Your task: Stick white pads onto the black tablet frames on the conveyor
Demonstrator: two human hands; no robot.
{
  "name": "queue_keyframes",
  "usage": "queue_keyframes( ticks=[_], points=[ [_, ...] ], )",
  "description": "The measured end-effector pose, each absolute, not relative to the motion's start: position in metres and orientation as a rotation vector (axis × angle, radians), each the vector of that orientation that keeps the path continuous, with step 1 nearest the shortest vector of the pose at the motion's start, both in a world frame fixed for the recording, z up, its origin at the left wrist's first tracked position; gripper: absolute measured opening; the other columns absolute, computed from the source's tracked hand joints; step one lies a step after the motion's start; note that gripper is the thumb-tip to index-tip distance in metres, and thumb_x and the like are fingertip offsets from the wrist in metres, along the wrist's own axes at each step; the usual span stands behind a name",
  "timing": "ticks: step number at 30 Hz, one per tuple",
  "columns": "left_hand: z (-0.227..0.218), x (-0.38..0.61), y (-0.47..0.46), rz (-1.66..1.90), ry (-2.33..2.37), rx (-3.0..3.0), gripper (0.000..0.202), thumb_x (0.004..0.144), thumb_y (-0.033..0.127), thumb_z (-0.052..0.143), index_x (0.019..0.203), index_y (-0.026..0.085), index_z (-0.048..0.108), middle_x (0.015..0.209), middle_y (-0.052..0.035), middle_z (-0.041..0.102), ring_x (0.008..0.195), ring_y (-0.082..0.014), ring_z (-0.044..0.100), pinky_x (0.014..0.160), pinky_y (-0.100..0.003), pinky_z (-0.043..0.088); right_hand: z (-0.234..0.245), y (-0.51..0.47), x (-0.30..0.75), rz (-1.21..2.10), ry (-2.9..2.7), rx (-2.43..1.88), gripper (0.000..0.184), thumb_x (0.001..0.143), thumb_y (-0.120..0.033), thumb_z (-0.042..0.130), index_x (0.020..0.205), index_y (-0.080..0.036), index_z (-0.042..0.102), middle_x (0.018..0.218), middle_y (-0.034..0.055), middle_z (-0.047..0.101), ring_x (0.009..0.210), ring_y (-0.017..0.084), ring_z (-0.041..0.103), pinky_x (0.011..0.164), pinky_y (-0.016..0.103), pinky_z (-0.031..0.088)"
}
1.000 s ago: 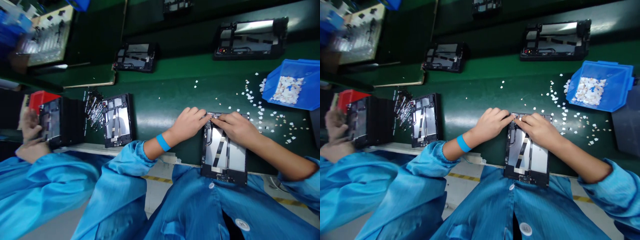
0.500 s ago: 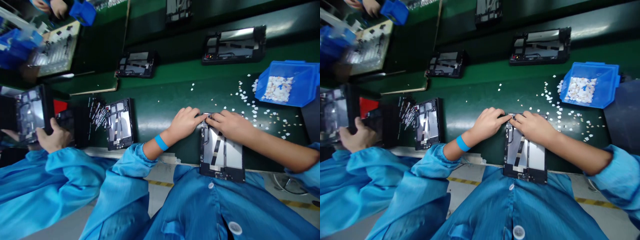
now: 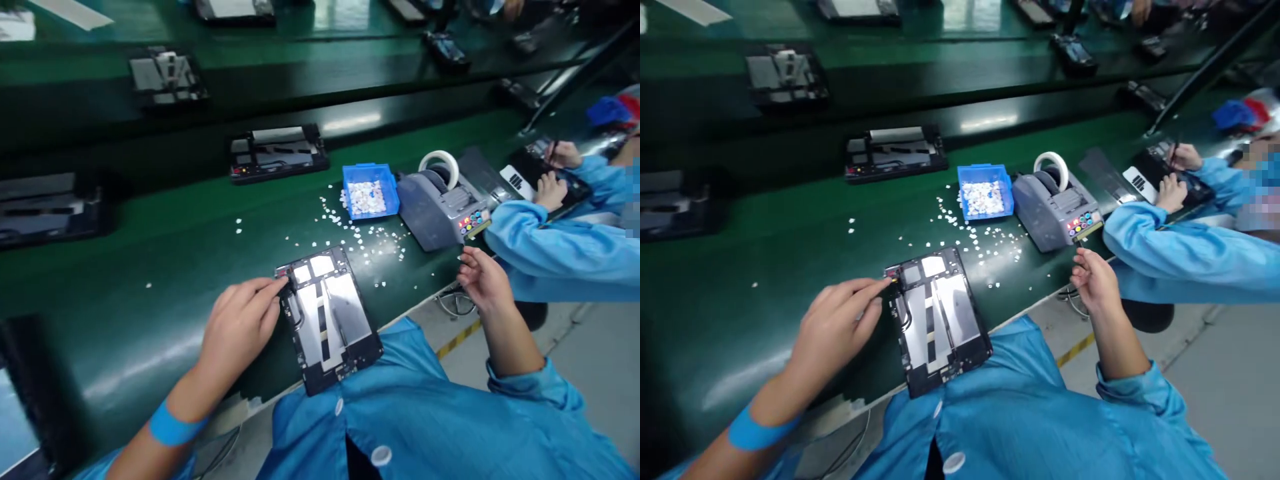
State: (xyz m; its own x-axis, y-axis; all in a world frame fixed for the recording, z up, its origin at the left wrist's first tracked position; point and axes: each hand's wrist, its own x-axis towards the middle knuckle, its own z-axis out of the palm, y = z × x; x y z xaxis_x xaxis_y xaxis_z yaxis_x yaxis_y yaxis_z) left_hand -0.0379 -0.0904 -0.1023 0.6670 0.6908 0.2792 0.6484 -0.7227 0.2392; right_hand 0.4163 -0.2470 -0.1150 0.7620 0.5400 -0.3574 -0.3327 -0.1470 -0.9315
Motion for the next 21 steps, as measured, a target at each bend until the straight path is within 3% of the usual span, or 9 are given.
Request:
queue_keyframes(
  ticks=[4,9,13,16,19,21],
  points=[
    [-0.092,-0.022,-0.094,0.543,1.031,2.795,0.033,0.101,0.022,0.051,0.126,0.020,0.073,0.113,-0.0107,0.075,0.099,-0.0268,0.068,0.088,-0.040,0.055,-0.120,-0.231,0.434,0.836,-0.085,-1.445,0.046,0.072,-0.056,0.085,0.092,-0.020,0.065,0.072,-0.0032,0.064,0.049,0.006,0.050,0.039,0.016,0.035],
    [-0.094,-0.023,-0.095,0.529,1.071,2.723,0.035,0.100,0.024,0.052,0.125,0.023,0.075,0.113,-0.0107,0.076,0.099,-0.0277,0.070,0.088,-0.043,0.057,-0.120,-0.219,0.443,0.811,-0.106,-1.453,0.036,0.062,-0.033,0.087,0.077,-0.019,0.057,0.064,-0.0060,0.056,0.048,0.005,0.045,0.038,0.014,0.030],
    [-0.095,-0.029,-0.098,0.569,1.153,2.533,0.032,0.100,0.025,0.053,0.122,0.023,0.077,0.112,-0.0100,0.077,0.100,-0.0271,0.071,0.091,-0.044,0.057,-0.120,-0.222,0.413,0.800,-0.129,-1.480,0.033,0.062,-0.030,0.083,0.071,-0.021,0.053,0.056,-0.0081,0.049,0.047,0.005,0.041,0.038,0.014,0.030],
    [-0.088,-0.019,-0.108,0.610,1.205,2.183,0.029,0.100,0.027,0.054,0.117,0.022,0.076,0.110,-0.0094,0.077,0.102,-0.0239,0.071,0.090,-0.040,0.057,-0.120,-0.223,0.352,0.905,-0.236,-1.499,0.026,0.071,-0.034,0.083,0.077,-0.021,0.062,0.063,-0.0038,0.059,0.050,0.008,0.048,0.042,0.018,0.037],
    [-0.085,0.008,-0.120,0.608,1.154,1.630,0.027,0.097,0.030,0.059,0.118,0.018,0.072,0.100,-0.0074,0.076,0.083,-0.0170,0.069,0.077,-0.031,0.056,-0.117,-0.209,0.283,1.085,-0.519,-1.490,0.022,0.083,-0.041,0.079,0.083,-0.022,0.067,0.070,-0.0010,0.066,0.054,0.011,0.054,0.049,0.023,0.044],
    [-0.088,0.027,-0.124,0.631,1.048,1.288,0.032,0.090,0.031,0.069,0.118,0.016,0.068,0.102,-0.0083,0.075,0.084,-0.0156,0.069,0.078,-0.030,0.056,-0.115,-0.193,0.245,1.202,-0.701,-1.469,0.022,0.087,-0.043,0.076,0.084,-0.022,0.068,0.070,-0.0003,0.067,0.057,0.012,0.057,0.052,0.025,0.046]
  ],
)
